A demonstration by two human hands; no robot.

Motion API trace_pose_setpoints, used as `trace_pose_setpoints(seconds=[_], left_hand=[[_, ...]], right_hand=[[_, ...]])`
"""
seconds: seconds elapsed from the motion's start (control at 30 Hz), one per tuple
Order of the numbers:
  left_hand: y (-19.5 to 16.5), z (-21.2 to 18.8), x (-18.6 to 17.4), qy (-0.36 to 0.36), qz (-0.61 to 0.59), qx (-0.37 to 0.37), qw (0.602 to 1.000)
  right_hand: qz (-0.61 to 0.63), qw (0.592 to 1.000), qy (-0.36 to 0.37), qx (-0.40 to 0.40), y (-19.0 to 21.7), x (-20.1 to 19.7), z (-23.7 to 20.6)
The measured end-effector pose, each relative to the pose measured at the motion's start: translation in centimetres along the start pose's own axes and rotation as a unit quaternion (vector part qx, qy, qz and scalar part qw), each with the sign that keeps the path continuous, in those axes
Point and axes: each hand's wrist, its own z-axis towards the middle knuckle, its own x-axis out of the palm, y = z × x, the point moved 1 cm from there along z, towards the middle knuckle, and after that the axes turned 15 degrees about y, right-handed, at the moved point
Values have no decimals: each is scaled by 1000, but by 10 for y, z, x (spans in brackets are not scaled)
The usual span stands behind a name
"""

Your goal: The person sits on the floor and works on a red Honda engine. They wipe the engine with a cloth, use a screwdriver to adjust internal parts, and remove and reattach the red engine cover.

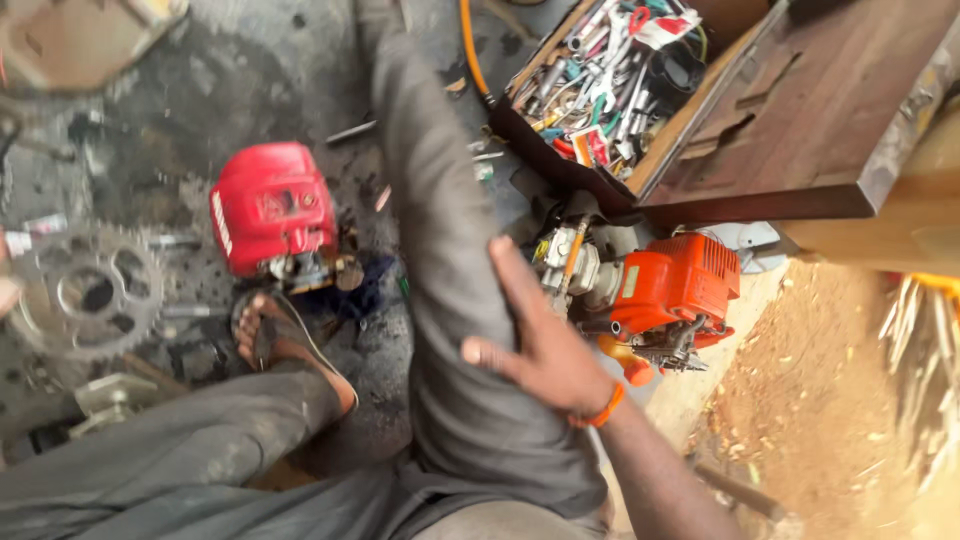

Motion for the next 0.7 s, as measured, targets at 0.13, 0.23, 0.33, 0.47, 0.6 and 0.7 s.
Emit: trace_pose_setpoints(seconds=[0.13,0.23,0.33,0.47,0.6,0.7], left_hand=[[-2,-62,60,16,-300,-54,952],[0,-89,96,15,-442,-84,893],[4,-87,96,-8,-508,-97,856],[4,-95,97,-34,-570,-100,815],[11,-137,110,-63,-633,-89,766],[27,-150,102,-80,-671,-70,734]], right_hand=[[252,958,135,19,-43,13,-18],[303,930,197,67,-84,12,-18],[216,965,119,93,-123,-8,9],[-34,978,-199,43,-181,-81,109],[-53,950,-215,219,-249,-145,214],[-175,927,-95,317,-284,-155,262]])
